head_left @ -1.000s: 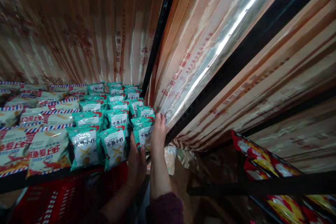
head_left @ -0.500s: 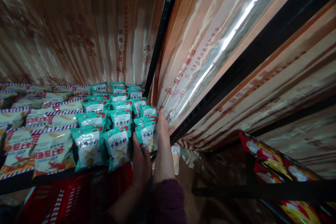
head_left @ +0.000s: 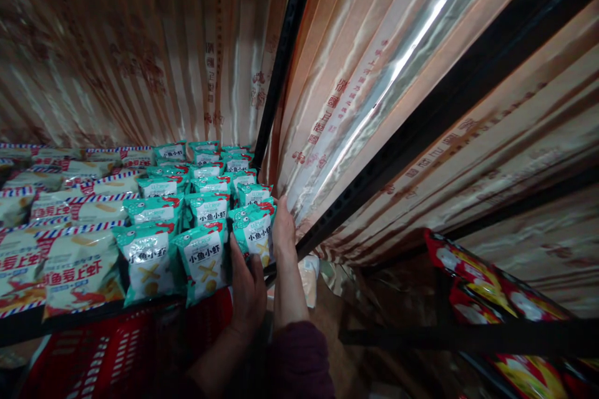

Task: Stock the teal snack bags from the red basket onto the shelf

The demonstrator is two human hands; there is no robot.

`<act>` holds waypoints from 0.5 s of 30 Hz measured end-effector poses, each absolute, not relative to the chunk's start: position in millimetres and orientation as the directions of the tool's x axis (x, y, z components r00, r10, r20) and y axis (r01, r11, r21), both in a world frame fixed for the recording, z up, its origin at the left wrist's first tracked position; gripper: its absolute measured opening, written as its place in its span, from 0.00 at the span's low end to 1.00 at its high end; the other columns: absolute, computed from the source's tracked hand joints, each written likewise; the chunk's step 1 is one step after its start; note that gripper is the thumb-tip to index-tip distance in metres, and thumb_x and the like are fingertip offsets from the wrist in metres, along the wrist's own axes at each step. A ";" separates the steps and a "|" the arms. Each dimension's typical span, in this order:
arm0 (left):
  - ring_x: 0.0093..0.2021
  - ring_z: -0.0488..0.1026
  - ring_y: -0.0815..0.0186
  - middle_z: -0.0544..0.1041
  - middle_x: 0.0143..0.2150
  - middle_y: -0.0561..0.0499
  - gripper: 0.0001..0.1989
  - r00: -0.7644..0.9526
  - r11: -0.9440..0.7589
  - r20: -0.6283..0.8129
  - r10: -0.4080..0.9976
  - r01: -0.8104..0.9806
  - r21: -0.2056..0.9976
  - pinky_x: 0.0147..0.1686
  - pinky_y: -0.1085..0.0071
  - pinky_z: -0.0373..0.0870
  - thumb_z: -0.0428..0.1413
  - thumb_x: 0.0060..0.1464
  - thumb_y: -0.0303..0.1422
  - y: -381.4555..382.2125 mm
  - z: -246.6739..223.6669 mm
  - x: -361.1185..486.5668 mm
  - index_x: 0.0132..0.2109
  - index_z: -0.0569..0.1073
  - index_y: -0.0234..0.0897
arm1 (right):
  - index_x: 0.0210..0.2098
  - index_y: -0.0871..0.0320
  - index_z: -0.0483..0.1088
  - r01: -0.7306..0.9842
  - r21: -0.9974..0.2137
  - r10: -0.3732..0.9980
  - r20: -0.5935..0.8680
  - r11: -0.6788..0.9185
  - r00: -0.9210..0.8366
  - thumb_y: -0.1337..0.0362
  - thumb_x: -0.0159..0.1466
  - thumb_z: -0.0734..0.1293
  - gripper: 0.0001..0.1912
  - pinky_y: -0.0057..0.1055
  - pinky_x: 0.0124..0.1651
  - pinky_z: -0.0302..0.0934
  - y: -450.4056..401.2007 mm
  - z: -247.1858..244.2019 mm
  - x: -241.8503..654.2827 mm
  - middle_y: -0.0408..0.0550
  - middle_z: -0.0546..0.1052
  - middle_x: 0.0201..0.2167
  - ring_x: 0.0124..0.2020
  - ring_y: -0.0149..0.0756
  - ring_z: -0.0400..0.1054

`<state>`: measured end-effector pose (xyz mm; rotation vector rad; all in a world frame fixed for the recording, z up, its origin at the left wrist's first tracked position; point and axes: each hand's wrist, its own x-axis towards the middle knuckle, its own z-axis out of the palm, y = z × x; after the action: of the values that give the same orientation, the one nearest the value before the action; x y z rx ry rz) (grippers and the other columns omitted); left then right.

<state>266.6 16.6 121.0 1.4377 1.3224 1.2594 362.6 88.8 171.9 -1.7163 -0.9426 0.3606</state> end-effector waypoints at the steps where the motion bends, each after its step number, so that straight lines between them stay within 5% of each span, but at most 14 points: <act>1: 0.69 0.44 0.58 0.47 0.69 0.36 0.31 -0.038 -0.142 0.152 0.988 0.200 0.970 0.65 0.58 0.46 0.42 0.62 0.37 16.8 119.5 267.0 0.67 0.42 0.29 | 0.45 0.57 0.75 0.390 -0.914 0.752 0.180 -0.110 0.635 0.43 0.66 0.43 0.37 0.34 0.48 0.61 87.7 174.8 361.1 0.50 0.80 0.37 0.43 0.40 0.72; 6: 0.68 0.47 0.58 0.47 0.69 0.35 0.32 -0.030 -0.165 0.175 0.984 0.215 0.963 0.64 0.58 0.49 0.42 0.62 0.37 15.6 114.2 268.9 0.68 0.41 0.28 | 0.48 0.58 0.73 0.325 -0.935 0.783 0.095 -0.142 0.614 0.44 0.66 0.42 0.37 0.39 0.55 0.57 80.5 184.8 352.9 0.53 0.78 0.44 0.50 0.42 0.69; 12: 0.69 0.40 0.61 0.42 0.70 0.38 0.34 -0.036 -0.162 0.172 0.984 0.194 0.967 0.66 0.62 0.44 0.43 0.62 0.38 13.0 122.1 268.4 0.68 0.38 0.29 | 0.61 0.69 0.57 0.521 -0.853 0.630 0.384 -0.039 0.675 0.49 0.67 0.46 0.35 0.43 0.64 0.47 68.9 174.7 340.5 0.62 0.62 0.61 0.64 0.42 0.53; 15: 0.70 0.40 0.60 0.41 0.71 0.40 0.36 -0.017 -0.173 0.176 0.984 0.133 0.976 0.66 0.61 0.42 0.45 0.60 0.39 12.7 119.1 266.0 0.68 0.37 0.30 | 0.65 0.66 0.49 0.623 -0.781 0.583 0.491 -0.033 0.647 0.53 0.68 0.48 0.31 0.46 0.65 0.47 56.9 170.3 330.5 0.61 0.57 0.64 0.66 0.42 0.49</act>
<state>266.0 12.7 119.1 1.4246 1.2401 1.2954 330.5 56.9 170.3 -1.6970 -0.9920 -0.0424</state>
